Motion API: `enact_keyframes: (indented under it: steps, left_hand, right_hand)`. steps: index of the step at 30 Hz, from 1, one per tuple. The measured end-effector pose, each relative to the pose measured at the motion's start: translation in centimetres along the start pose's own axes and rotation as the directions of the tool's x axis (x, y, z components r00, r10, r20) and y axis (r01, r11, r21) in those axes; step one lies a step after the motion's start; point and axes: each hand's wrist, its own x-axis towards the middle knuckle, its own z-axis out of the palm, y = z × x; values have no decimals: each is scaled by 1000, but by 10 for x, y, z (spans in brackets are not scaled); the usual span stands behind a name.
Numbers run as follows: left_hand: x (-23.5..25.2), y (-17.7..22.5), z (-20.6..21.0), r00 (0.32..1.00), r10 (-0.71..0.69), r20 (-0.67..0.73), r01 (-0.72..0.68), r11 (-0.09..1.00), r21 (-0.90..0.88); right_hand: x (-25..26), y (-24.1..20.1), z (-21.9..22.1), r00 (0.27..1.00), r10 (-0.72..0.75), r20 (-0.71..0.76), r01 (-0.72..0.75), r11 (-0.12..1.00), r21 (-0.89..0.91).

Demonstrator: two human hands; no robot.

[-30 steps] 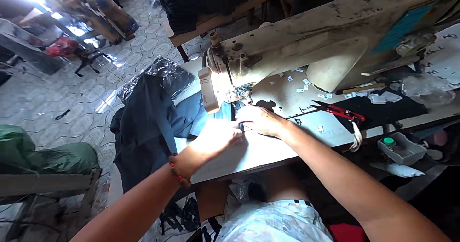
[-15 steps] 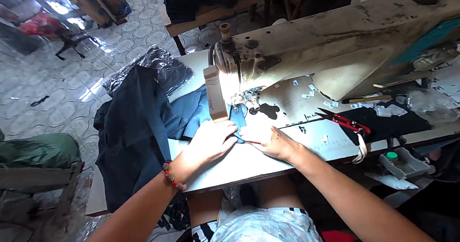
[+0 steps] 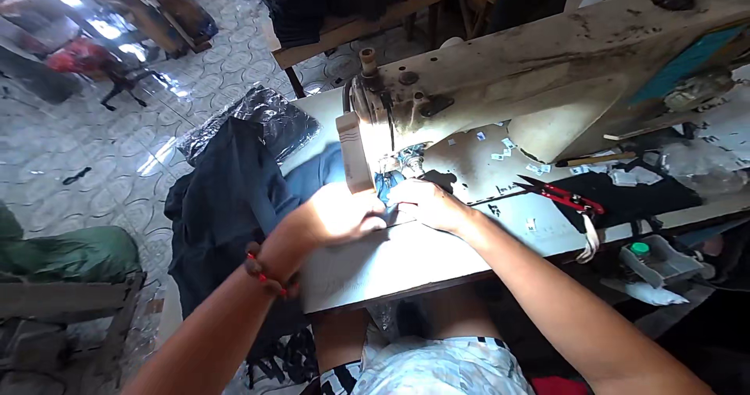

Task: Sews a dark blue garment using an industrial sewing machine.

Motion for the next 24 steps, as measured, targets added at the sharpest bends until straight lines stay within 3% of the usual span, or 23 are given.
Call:
enact_keyframes:
  steps: [3,6,9,13,19,24]
  left_hand:
    - [6,21,37,997,55,51,-55,998,-11]
    - [2,24,63,992,101,-77,-103,994,-21]
    - [0,13,60,975,130,-182,-114,989,97]
    - [-6,1,68,969,16,-248,26,986,167]
    - [-11,-5,107,933,-64,-354,83,996,39]
    - [4,-22,103,927,-196,-320,203,979,-13]
  right_hand:
    - [-8,-1,0,997,-52,54,55,996,-69]
    - [-29,-16,4,987,-128,100,143,976,-164]
    - [-43,-28,5,985,-152,81,165,966,-201]
    - [-48,-31,9,991,-126,35,131,960,-247]
    - [-49,-26,11,996,-80,34,85,978,-192]
    - [-26,-7,5,993,-117,0,114,966,-231]
